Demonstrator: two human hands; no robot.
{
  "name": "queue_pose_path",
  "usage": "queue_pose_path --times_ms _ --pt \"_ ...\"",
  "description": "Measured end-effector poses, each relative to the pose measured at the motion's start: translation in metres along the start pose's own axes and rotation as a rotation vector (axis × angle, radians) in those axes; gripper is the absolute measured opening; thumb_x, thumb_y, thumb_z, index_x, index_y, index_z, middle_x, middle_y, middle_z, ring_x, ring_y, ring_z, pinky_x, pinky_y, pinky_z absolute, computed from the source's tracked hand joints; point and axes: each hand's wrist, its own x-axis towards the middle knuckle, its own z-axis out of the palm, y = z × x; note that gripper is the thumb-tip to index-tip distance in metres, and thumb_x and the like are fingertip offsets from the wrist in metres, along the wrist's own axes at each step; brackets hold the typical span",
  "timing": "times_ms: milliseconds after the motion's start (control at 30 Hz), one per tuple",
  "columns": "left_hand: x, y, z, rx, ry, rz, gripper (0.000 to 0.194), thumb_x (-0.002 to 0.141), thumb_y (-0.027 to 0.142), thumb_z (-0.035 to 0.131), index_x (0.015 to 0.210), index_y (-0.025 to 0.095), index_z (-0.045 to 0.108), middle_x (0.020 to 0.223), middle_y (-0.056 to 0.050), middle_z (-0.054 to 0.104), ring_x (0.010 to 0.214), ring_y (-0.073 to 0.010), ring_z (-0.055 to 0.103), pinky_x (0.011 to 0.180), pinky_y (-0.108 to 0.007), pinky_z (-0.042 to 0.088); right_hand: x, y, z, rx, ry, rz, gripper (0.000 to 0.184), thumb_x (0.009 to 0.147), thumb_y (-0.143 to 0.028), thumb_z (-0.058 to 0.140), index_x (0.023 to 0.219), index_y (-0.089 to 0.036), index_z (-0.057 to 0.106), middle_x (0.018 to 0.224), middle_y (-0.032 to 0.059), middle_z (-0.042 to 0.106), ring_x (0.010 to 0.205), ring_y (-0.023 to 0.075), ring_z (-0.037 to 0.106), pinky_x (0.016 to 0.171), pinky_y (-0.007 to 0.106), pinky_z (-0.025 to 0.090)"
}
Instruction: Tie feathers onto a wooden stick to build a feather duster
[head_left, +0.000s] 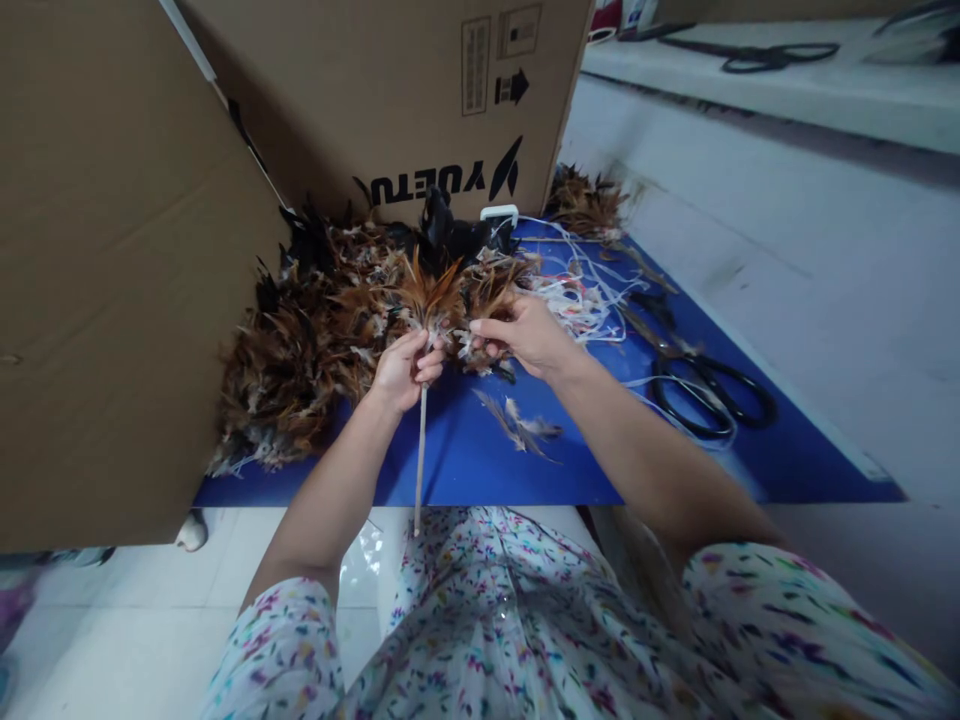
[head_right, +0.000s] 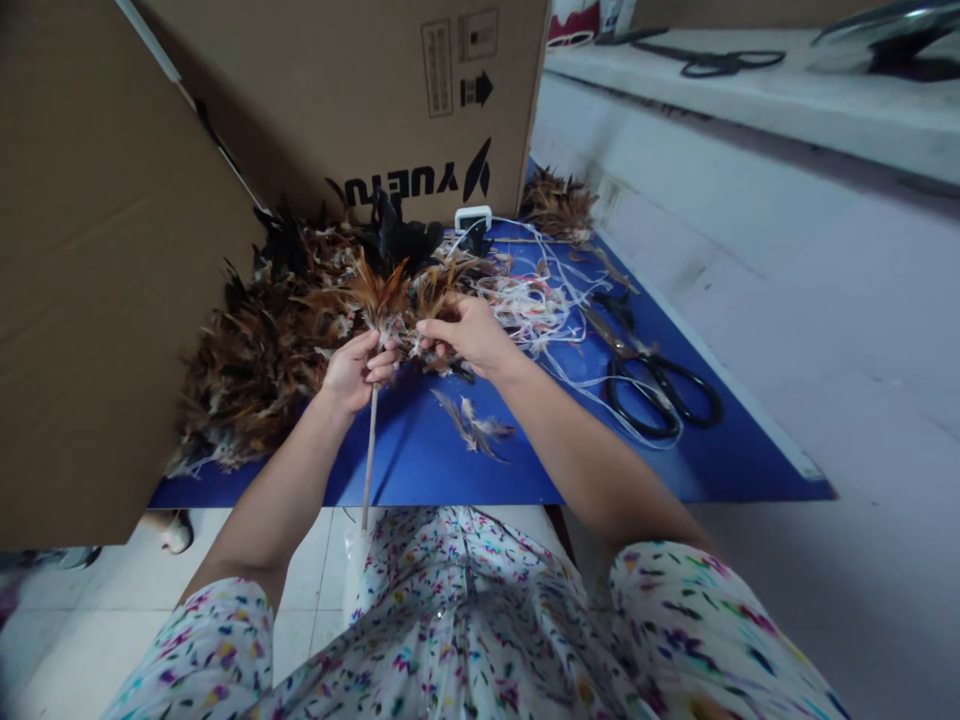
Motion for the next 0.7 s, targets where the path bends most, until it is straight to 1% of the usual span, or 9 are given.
queue_pose_path --times_ms 133,200,300,400,533,600,700 --pt "0.001 -0.006 0.0 0.064 -0.016 0.017 0.019 0.091 0.01 0.043 0.077 0.009 0.056 0.072 -0.004 0.055 0.042 -0.0011 0.033 0.033 -0.011 0.022 -0.001 0.005 0.005 0.025 -0.034 0.054 0.021 0.064 -0.022 0.078 0.075 -0.013 0.063 0.064 0.0031 0.066 0.052 0.0102 0.061 0.037 0.016 0.041" --pt "0.002 -0.009 0.0 0.087 -0.007 0.018 0.017 0.089 0.009 0.046 0.075 0.009 0.056 0.068 -0.002 0.053 0.042 -0.0015 0.034 0.033 -0.011 0.022 -0.003 0.006 0.006 0.038 -0.039 0.086 0.021 0.064 -0.021 0.079 0.075 -0.012 0.064 0.067 0.0041 0.067 0.053 0.0111 0.063 0.036 0.016 0.04" --pt "0.003 -0.013 0.0 0.13 0.013 0.004 0.013 0.088 0.011 0.052 0.075 0.011 0.055 0.062 0.0 0.049 0.041 -0.0024 0.034 0.034 -0.011 0.022 -0.006 0.004 0.009 0.034 -0.017 0.158 0.013 0.069 -0.016 0.074 0.072 -0.011 0.062 0.063 0.0048 0.065 0.05 0.0121 0.062 0.033 0.017 0.038" --pt "0.002 -0.014 0.0 0.179 -0.005 -0.021 0.006 0.086 0.016 0.058 0.082 0.012 0.056 0.067 -0.002 0.055 0.043 -0.0033 0.038 0.034 -0.012 0.023 -0.007 0.003 0.011 -0.006 0.01 0.193 0.008 0.073 -0.012 0.068 0.069 -0.011 0.061 0.059 0.005 0.064 0.047 0.0118 0.061 0.031 0.017 0.035" --pt "0.0 -0.014 0.002 0.226 -0.085 -0.055 0.013 0.083 0.023 0.063 0.089 0.012 0.059 0.079 -0.008 0.061 0.051 -0.0073 0.049 0.033 -0.012 0.022 -0.005 0.006 0.011 -0.042 0.046 0.195 0.013 0.073 -0.011 0.069 0.064 -0.013 0.06 0.056 0.004 0.061 0.042 0.0094 0.057 0.028 0.016 0.031" --pt "-0.001 -0.014 0.004 0.241 -0.088 -0.052 0.015 0.082 0.024 0.064 0.088 0.012 0.058 0.081 -0.008 0.061 0.054 -0.0087 0.052 0.032 -0.013 0.022 -0.004 0.008 0.011 -0.051 0.06 0.203 0.012 0.072 -0.011 0.07 0.064 -0.013 0.06 0.056 0.0044 0.062 0.04 0.0084 0.055 0.027 0.015 0.029" --pt "-0.002 -0.017 0.006 0.276 -0.082 -0.038 0.018 0.079 0.025 0.067 0.087 0.013 0.057 0.081 -0.006 0.06 0.055 -0.0086 0.053 0.033 -0.013 0.023 -0.004 0.009 0.012 -0.071 0.069 0.21 0.011 0.071 -0.012 0.069 0.063 -0.012 0.061 0.054 0.0049 0.063 0.038 0.0072 0.052 0.027 0.015 0.027"
